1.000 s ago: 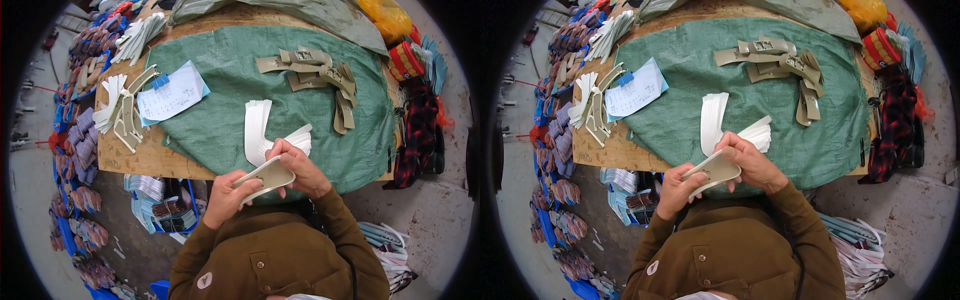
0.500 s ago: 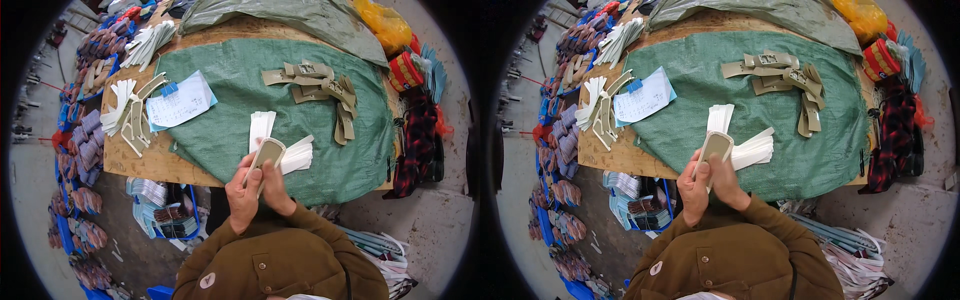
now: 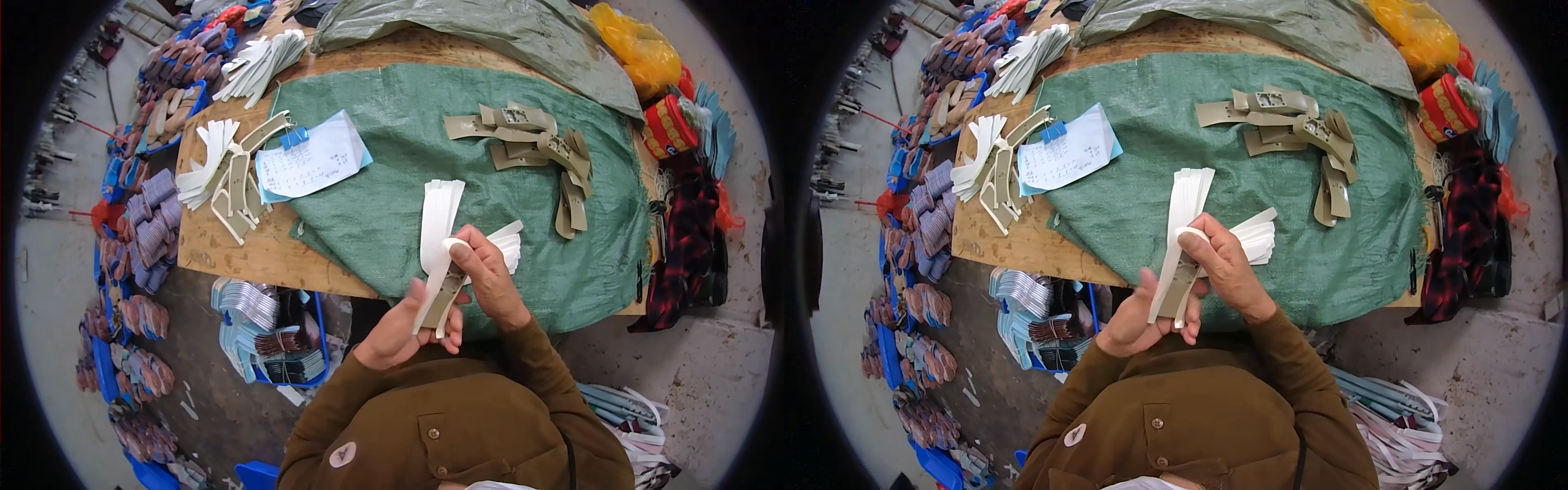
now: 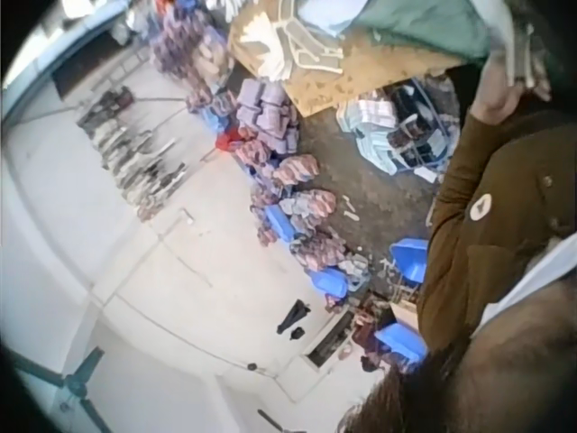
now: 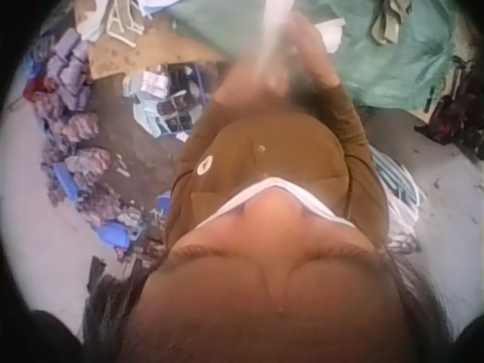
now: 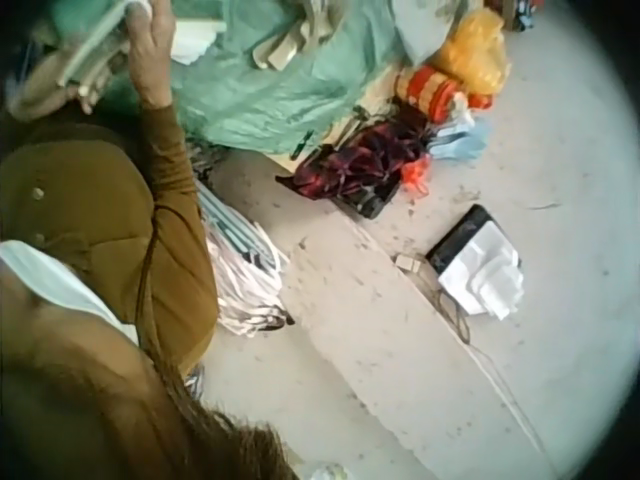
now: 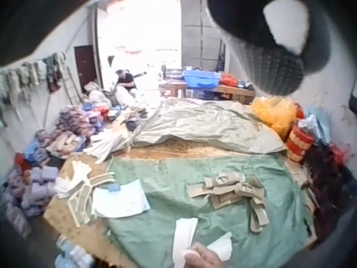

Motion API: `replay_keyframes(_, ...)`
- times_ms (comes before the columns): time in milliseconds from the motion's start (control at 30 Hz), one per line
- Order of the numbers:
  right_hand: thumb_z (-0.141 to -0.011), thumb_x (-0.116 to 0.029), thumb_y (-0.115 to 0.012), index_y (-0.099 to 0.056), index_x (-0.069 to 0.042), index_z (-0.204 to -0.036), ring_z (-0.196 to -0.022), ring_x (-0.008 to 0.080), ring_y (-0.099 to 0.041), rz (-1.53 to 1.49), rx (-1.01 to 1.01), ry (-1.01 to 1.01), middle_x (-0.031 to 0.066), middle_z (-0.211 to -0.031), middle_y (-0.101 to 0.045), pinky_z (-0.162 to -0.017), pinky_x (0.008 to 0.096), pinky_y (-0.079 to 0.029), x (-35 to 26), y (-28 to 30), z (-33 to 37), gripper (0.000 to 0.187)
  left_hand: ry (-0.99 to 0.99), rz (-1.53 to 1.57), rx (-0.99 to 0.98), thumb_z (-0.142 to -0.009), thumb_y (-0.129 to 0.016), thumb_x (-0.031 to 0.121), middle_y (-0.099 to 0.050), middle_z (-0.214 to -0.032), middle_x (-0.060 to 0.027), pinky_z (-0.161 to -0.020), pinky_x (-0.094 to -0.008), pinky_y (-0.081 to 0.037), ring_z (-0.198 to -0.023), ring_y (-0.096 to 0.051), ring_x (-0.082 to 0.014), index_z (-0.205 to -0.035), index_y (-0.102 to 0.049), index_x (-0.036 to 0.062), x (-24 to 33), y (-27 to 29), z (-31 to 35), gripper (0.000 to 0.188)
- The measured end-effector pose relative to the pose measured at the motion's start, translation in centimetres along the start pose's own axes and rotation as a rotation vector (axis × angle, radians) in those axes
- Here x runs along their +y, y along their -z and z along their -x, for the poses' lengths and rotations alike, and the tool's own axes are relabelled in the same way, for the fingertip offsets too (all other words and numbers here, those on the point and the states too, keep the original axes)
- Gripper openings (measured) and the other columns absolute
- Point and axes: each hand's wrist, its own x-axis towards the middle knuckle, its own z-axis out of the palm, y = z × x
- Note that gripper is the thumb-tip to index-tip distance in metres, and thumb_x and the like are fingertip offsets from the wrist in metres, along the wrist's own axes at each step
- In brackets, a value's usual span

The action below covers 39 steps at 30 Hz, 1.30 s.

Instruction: The person repeatedly picks up white foam insoles and beige plastic heel counters, aligning the counters onto the insoles. The person handles the items one at a time, placing the assembled pairs onto a green tarp on the table. Another person is visible in the background sorting similar materials.

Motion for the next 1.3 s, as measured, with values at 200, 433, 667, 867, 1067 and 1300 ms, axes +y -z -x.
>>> replay_keyframes(200, -0.094, -0.019, -0.060, -0.049, -0.005, -0.102, -0.071, 0.0059, -0.051, 0.101, -0.026, -0.139, 0.0013, -0.087, -0.056, -0.060, 0.0229, -0.044, -0.6, -1.4, 0.8, 0.019, -0.032, -0.174, 0.068, -0.101, -0.042, 0.044, -0.059, -0.086, -0.0105, -0.062, -0.0304, -0.051, -0.069, -0.060, -0.0185, -0.118, -0.049, -0.0036, -0.1, 0.7, 0.6, 0.051)
replay_keyframes(433, -0.097, -0.017, -0.055, -0.042, -0.003, -0.135, -0.083, 0.0078, -0.057, 0.088, -0.049, -0.024, 0.0047, -0.100, -0.061, -0.073, 0.0246, -0.049, -0.5, 0.0, -0.1, 0.042, -0.065, -0.204, 0.083, -0.102, -0.042, 0.040, -0.056, -0.082, -0.0089, -0.053, -0.0273, -0.048, -0.063, -0.058, -0.0163, -0.121, -0.047, -0.0037, 0.3, 0.4, 0.5, 0.048)
replay_keyframes(667, -0.096, -0.014, -0.055, -0.024, -0.006, -0.149, -0.092, 0.0157, -0.058, 0.060, -0.083, 0.022, 0.0143, -0.116, -0.063, -0.086, 0.0304, -0.047, 2.9, -2.8, 2.2, 0.061, -0.188, -0.113, 0.347, -0.102, -0.043, 0.039, -0.057, -0.074, -0.0047, -0.046, -0.0225, -0.045, -0.056, -0.055, -0.0124, -0.109, -0.052, -0.0001, 1.1, 2.4, 1.8, 0.041)
replay_keyframes(867, -0.081, -0.013, -0.071, -0.055, -0.004, -0.123, -0.091, 0.0276, -0.057, 1.092, 0.107, 0.499, 0.0101, -0.101, -0.060, -0.081, 0.0390, -0.044, 1.2, 2.1, 2.3, 0.046, -0.761, -1.726, 1.096, -0.097, -0.055, 0.037, -0.060, -0.116, -0.0247, -0.088, -0.0398, -0.049, -0.105, -0.061, -0.0330, -0.132, -0.048, -0.0038, 10.8, 9.9, 5.7, 0.054)
replay_keyframes(1067, -0.076, -0.012, -0.073, -0.061, -0.006, -0.102, -0.089, 0.0257, -0.057, 1.358, 0.051, 0.603, 0.0073, -0.093, -0.058, -0.077, 0.0372, -0.045, 2.6, 1.9, 1.8, 0.029, -0.839, -1.924, 1.190, -0.089, -0.068, 0.031, -0.041, -0.142, -0.0255, -0.108, -0.0468, -0.032, -0.134, -0.038, -0.0389, -0.134, -0.047, -0.0001, 8.9, 8.0, 5.7, 0.059)
replay_keyframes(1300, -0.077, -0.011, -0.071, -0.065, -0.007, -0.092, -0.084, 0.0259, -0.059, 1.040, 0.146, 0.505, 0.0060, -0.092, -0.062, -0.076, 0.0372, -0.045, 2.3, 3.8, 1.9, 0.016, -0.275, -0.559, 0.416, -0.100, -0.053, 0.023, -0.068, -0.085, -0.0087, -0.054, -0.0192, -0.048, -0.064, -0.061, -0.0090, -0.110, -0.063, -0.0014, -0.7, 2.9, 0.7, 0.028)
